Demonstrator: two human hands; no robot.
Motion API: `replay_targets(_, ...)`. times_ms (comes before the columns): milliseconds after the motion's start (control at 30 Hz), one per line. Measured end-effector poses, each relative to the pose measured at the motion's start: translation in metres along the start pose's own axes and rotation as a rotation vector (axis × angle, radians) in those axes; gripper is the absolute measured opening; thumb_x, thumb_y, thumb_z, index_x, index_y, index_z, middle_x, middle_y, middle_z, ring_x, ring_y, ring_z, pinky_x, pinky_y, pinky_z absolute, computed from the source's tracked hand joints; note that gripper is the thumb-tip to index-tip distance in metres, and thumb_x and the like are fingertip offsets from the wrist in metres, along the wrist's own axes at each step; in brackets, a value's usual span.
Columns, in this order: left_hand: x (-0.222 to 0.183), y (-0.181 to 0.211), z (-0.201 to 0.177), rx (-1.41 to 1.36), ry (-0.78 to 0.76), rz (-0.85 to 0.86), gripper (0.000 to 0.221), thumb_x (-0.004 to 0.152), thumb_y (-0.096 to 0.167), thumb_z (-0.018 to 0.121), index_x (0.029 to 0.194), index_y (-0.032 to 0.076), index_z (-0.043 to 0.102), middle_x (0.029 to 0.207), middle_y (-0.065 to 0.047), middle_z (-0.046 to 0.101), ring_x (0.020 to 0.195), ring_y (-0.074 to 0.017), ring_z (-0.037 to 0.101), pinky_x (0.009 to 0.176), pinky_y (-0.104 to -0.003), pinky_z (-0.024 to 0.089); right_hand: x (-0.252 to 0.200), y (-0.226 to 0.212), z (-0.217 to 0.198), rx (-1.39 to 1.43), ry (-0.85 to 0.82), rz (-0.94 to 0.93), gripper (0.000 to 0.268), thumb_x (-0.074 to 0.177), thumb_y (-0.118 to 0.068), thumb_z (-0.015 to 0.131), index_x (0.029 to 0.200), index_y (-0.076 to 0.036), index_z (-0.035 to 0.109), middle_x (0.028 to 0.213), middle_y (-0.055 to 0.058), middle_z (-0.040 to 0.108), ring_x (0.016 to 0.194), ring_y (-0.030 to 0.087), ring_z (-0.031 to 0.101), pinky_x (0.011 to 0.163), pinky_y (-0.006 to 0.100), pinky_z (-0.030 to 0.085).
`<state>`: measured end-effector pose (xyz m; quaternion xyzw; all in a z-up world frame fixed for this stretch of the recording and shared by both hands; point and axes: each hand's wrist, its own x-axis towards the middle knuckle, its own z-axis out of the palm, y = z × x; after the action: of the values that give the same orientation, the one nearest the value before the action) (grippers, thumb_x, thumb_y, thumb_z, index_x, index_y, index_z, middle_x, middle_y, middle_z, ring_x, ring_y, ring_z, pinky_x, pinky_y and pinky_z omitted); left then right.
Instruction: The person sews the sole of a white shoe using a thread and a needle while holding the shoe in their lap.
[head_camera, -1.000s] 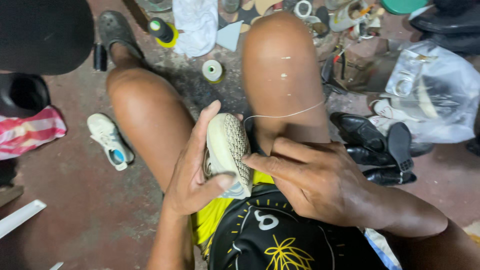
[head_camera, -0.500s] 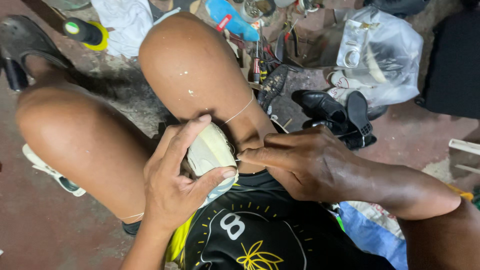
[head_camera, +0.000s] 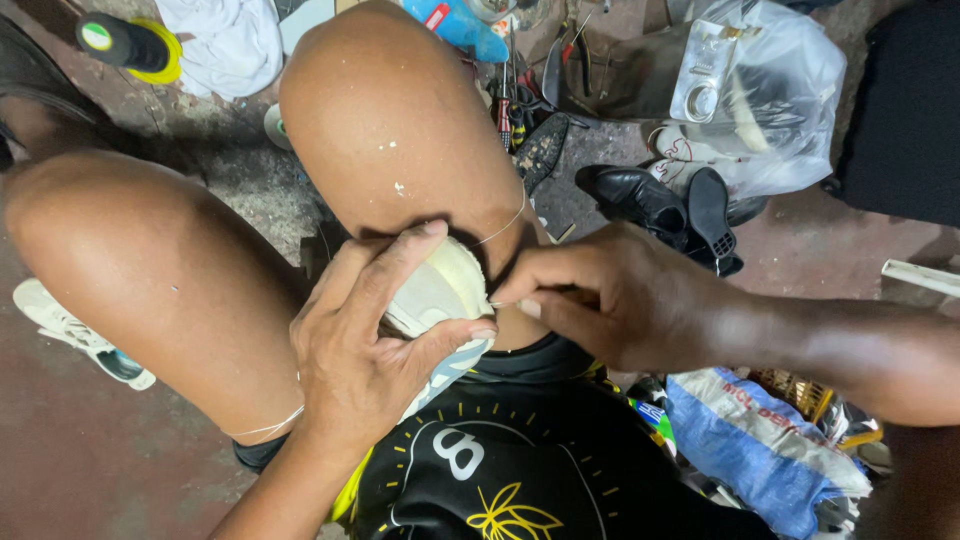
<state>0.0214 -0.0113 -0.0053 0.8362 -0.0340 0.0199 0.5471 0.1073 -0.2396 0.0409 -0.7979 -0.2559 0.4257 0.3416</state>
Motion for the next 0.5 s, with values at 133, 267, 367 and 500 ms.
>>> replay_targets(133, 0.006, 0.001, 0.001, 0.025, -0.005, -0.02, 0.073, 0.072, 0.033, 0.093, 0.134, 0.008, 0.063, 0.122, -0.012, 0.07, 0.108, -0.0278, 0.071, 0.092, -0.036, 0.058, 0.007, 0.003, -0.009, 0.189, -0.134, 0.041, 0.02, 0.097, -0.017, 0.059, 0.107, -0.005, 0.07, 0.075, 0.007, 0.073, 0.062, 0.021, 0.069, 0.058, 0.032, 0.052)
replay_targets(267, 0.007, -0.001, 0.001, 0.033, 0.013, 0.009, 0.071, 0.076, 0.034, 0.093, 0.134, 0.008, 0.063, 0.122, -0.011, 0.069, 0.109, -0.0277, 0.071, 0.093, -0.036, 0.058, 0.006, 0.009, -0.006, -0.143, -0.067, -0.082, 0.024, 0.094, -0.019, 0.061, 0.109, -0.003, 0.071, 0.075, 0.004, 0.07, 0.058, 0.014, 0.07, 0.051, 0.031, 0.051)
replay_targets(367, 0.006, -0.002, 0.0, 0.062, 0.009, 0.008, 0.07, 0.076, 0.034, 0.092, 0.134, 0.007, 0.063, 0.12, -0.011, 0.069, 0.106, -0.029, 0.07, 0.091, -0.037, 0.057, 0.001, 0.01, 0.001, -0.704, 0.105, -0.53, 0.03, 0.09, -0.017, 0.067, 0.113, 0.003, 0.069, 0.085, 0.007, 0.064, 0.064, 0.016, 0.065, 0.046, 0.032, 0.047)
replay_targets(500, 0.009, -0.005, 0.002, 0.066, 0.023, 0.014, 0.07, 0.077, 0.034, 0.092, 0.134, 0.008, 0.063, 0.119, -0.011, 0.069, 0.106, -0.0289, 0.07, 0.091, -0.037, 0.058, 0.006, 0.007, 0.001, -0.636, 0.106, -0.445, 0.026, 0.086, -0.015, 0.068, 0.108, -0.001, 0.069, 0.086, 0.007, 0.066, 0.065, 0.016, 0.066, 0.048, 0.032, 0.05)
